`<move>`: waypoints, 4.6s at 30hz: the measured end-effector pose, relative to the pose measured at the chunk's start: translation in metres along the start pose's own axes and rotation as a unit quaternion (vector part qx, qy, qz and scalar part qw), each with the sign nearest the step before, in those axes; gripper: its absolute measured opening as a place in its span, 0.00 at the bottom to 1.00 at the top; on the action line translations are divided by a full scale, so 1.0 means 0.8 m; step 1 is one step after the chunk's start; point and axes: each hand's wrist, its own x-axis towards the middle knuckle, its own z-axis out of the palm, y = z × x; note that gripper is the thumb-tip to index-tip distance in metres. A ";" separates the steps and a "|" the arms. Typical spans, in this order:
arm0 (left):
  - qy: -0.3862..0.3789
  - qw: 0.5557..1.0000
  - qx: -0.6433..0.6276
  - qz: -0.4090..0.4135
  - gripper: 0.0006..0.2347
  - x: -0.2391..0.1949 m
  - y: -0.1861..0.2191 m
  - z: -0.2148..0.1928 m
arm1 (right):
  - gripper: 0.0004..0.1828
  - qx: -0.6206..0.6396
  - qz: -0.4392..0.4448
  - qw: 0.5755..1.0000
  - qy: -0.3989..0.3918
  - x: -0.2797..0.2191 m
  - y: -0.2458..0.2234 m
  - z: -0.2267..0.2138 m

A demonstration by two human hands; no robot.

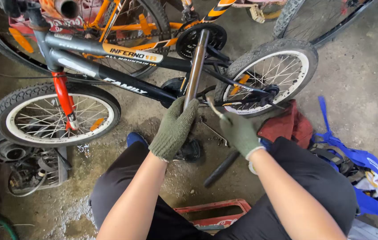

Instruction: The person cleans a bicycle seat post with a red cloth, then inserts it into the frame. They handle a small metal spring, spray it with lubricant, and scrub it with a brush.

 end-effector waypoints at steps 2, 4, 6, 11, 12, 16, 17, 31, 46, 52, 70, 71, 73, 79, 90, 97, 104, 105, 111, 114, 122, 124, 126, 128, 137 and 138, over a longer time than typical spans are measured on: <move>-0.004 1.000 -0.019 0.018 0.17 0.008 -0.023 0.006 | 0.18 0.100 0.071 0.990 -0.063 0.004 0.037 0.049; -0.006 0.999 -0.036 0.038 0.17 0.029 -0.051 0.004 | 0.24 0.200 0.136 0.962 -0.124 0.003 0.049 0.078; -0.136 0.933 -0.332 -0.041 0.20 0.055 -0.091 -0.011 | 0.22 0.224 0.138 0.960 -0.092 -0.013 0.035 0.092; -0.095 0.982 -0.156 -0.045 0.16 0.019 -0.036 0.014 | 0.23 0.053 0.164 0.977 -0.124 0.024 0.133 0.224; -0.089 0.983 -0.155 -0.042 0.23 0.030 -0.053 0.015 | 0.23 0.029 0.182 0.975 -0.125 0.029 0.139 0.234; -0.092 0.984 -0.152 -0.030 0.19 0.015 -0.028 0.028 | 0.25 0.011 0.158 0.964 -0.215 0.018 0.077 0.151; -0.076 0.987 -0.142 -0.031 0.19 0.014 -0.023 0.032 | 0.25 -0.017 0.120 0.965 -0.232 0.019 0.064 0.131; -0.136 0.987 0.019 -0.087 0.21 0.006 -0.020 0.107 | 0.21 -0.015 0.102 0.995 0.015 0.012 0.090 -0.258; -0.197 0.977 0.061 -0.055 0.15 0.053 -0.060 0.200 | 0.29 0.247 0.272 0.929 -0.050 0.060 0.445 -0.021; -0.198 0.977 0.006 -0.074 0.14 0.068 -0.060 0.213 | 0.40 0.095 0.400 0.909 -0.066 -0.007 0.583 0.159; -0.095 0.962 0.227 -0.117 0.17 0.090 -0.079 0.237 | 0.27 0.052 0.398 0.915 -0.039 -0.009 0.532 0.187; -0.086 0.970 0.208 -0.095 0.18 0.085 -0.074 0.242 | 0.26 0.065 0.416 0.907 0.001 -0.008 0.517 0.169; -0.079 0.976 0.189 -0.072 0.19 0.079 -0.065 0.244 | 0.25 0.077 0.435 0.896 0.045 -0.005 0.484 0.131; -0.150 0.965 0.204 -0.073 0.21 0.079 -0.083 0.233 | 0.25 0.192 0.408 0.847 0.281 0.005 0.399 0.022; -0.101 0.977 0.186 0.019 0.17 0.045 -0.056 0.186 | 0.24 0.310 0.264 0.880 0.245 -0.019 0.102 -0.155; -0.116 0.983 0.099 0.102 0.19 0.017 -0.045 0.133 | 0.26 0.378 0.157 0.892 0.193 -0.051 -0.070 -0.197; -0.060 0.982 0.180 0.026 0.21 -0.058 0.067 0.120 | 0.23 0.378 0.030 0.918 0.117 -0.064 -0.090 -0.153; -0.033 0.968 0.221 -0.116 0.22 -0.072 0.100 0.124 | 0.24 0.413 0.016 0.906 0.093 -0.064 -0.094 -0.151; -0.025 0.951 0.238 0.196 0.17 -0.008 -0.053 0.083 | 0.17 0.466 0.152 0.868 0.081 -0.030 -0.108 -0.126; 0.022 0.942 0.292 0.165 0.18 -0.013 -0.027 0.096 | 0.19 0.470 -0.019 0.834 0.289 -0.023 -0.149 -0.118; -0.078 0.925 0.371 0.036 0.21 0.000 -0.038 0.058 | 0.22 0.536 0.112 0.814 0.194 0.038 -0.101 -0.119; -0.087 0.928 0.360 0.045 0.20 0.004 -0.035 0.056 | 0.23 0.554 0.119 0.800 0.196 0.035 -0.110 -0.123; -0.043 0.923 0.381 0.025 0.18 0.012 -0.039 0.049 | 0.23 0.564 0.112 0.808 0.129 0.019 -0.138 -0.133; -0.042 0.929 0.347 0.121 0.15 0.011 -0.046 0.036 | 0.19 0.431 0.127 0.888 0.103 -0.004 -0.174 -0.133; -0.056 0.949 0.292 0.108 0.19 0.010 -0.035 0.041 | 0.22 0.442 0.027 0.892 0.088 0.000 -0.144 -0.125; -0.054 0.941 0.332 -0.018 0.21 0.009 -0.023 0.044 | 0.25 0.374 0.051 0.918 0.124 0.001 -0.152 -0.121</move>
